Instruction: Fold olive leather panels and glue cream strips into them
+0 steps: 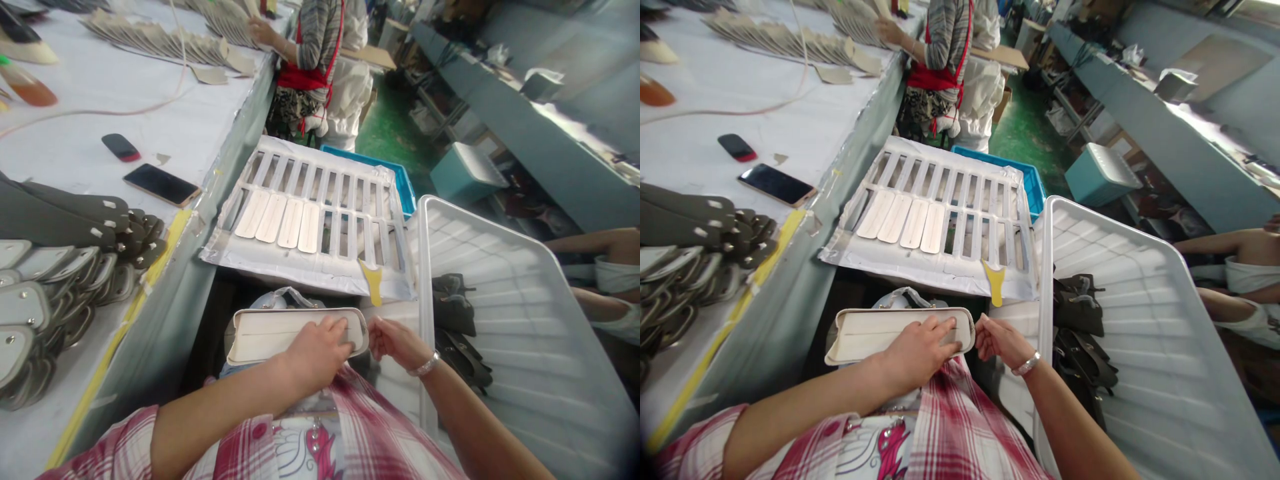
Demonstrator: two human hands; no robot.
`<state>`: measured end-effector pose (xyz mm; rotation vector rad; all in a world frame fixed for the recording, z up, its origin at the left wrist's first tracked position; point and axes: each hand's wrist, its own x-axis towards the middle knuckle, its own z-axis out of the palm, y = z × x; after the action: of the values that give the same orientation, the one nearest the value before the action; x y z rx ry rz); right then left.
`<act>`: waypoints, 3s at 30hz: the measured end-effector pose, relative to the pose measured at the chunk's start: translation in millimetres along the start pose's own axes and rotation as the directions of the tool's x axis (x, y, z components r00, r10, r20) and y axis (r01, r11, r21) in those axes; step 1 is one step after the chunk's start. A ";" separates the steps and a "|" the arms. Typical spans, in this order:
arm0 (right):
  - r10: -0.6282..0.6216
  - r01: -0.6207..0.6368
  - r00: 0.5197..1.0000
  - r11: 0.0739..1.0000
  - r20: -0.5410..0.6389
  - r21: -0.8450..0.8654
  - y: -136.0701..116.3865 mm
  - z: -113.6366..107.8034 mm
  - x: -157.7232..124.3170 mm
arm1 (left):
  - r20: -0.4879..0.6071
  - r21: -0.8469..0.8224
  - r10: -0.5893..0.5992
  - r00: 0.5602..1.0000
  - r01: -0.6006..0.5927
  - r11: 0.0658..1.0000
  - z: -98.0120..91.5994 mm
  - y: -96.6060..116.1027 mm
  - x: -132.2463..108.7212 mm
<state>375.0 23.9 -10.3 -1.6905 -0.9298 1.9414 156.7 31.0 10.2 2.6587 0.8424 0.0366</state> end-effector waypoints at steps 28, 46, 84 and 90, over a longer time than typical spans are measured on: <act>-0.213 0.096 0.977 0.501 -0.015 -0.860 -16.8 14.2 0.2 | 0.003 -0.068 -0.013 1.000 0.013 0.998 -2.1 -3.3 3.2; -0.095 0.101 0.993 0.990 0.071 -0.095 6.7 0.8 6.7 | 0.027 -0.077 -0.020 0.999 0.022 0.997 -3.4 -4.1 4.2; 0.091 0.030 0.972 0.869 0.217 -0.494 -21.1 -3.3 24.4 | -0.189 -0.558 -0.273 0.943 0.125 0.820 -38.6 -18.8 -67.0; 0.177 -0.062 0.960 0.890 0.215 -0.452 -14.2 -7.8 33.1 | -0.046 -0.750 -0.872 0.488 0.559 0.352 -16.9 -83.2 -142.8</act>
<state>374.7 58.2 -24.0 -1.7967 -1.4904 2.1861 -9.0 19.4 9.4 1.3755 1.7577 0.6222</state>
